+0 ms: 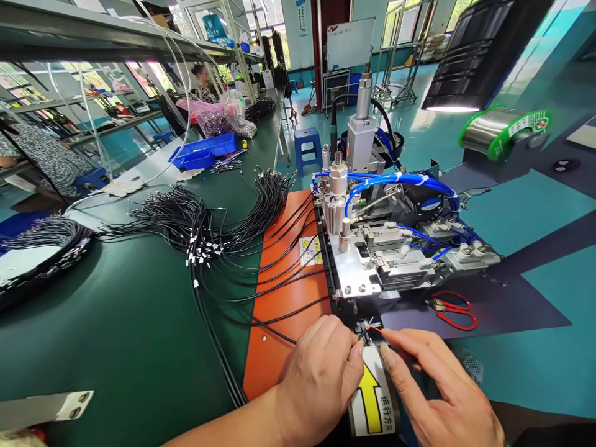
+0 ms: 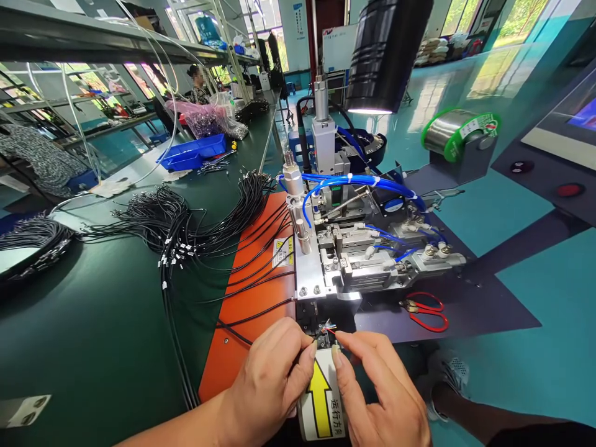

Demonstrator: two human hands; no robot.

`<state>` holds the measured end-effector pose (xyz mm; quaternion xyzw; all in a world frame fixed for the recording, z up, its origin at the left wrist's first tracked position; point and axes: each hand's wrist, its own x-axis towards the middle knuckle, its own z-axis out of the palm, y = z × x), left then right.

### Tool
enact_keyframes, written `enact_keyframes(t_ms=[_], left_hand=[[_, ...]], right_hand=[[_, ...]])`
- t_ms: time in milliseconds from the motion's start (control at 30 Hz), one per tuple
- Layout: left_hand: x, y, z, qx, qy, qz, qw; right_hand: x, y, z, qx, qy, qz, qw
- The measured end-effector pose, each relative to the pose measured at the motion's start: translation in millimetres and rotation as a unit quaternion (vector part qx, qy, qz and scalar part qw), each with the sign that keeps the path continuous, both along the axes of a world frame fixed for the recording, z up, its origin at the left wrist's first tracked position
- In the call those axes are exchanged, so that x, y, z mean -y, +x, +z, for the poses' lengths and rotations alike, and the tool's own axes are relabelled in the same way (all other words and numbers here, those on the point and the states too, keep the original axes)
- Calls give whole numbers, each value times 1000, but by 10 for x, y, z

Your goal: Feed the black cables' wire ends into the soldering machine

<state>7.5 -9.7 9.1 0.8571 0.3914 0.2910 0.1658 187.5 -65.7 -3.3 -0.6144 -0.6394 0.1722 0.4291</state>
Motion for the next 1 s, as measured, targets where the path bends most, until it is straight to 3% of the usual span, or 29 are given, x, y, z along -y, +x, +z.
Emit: enact_keyframes(t_ms=[233, 467, 533, 633, 767, 1000], left_hand=[[0, 2, -29, 5, 38, -21, 999], [-8, -4, -41, -5, 75, -50, 996], [-8, -8, -44, -7, 71, -56, 996], [-8, -14, -53, -1, 49, -53, 997], [-6, -19, -62, 3, 28, -57, 998], [-5, -13, -25, -11, 33, -59, 998]], right_hand=[[-111, -27, 8, -35, -46, -35, 998], [-89, -92, -54, 70, 135, 38, 988], [-81, -59, -40, 78, 148, 62, 984], [-78, 78, 22, 49, 80, 78, 992], [-109, 282, 105, 12, -41, 12, 999], [-205, 272, 182, -29, -138, 103, 985]])
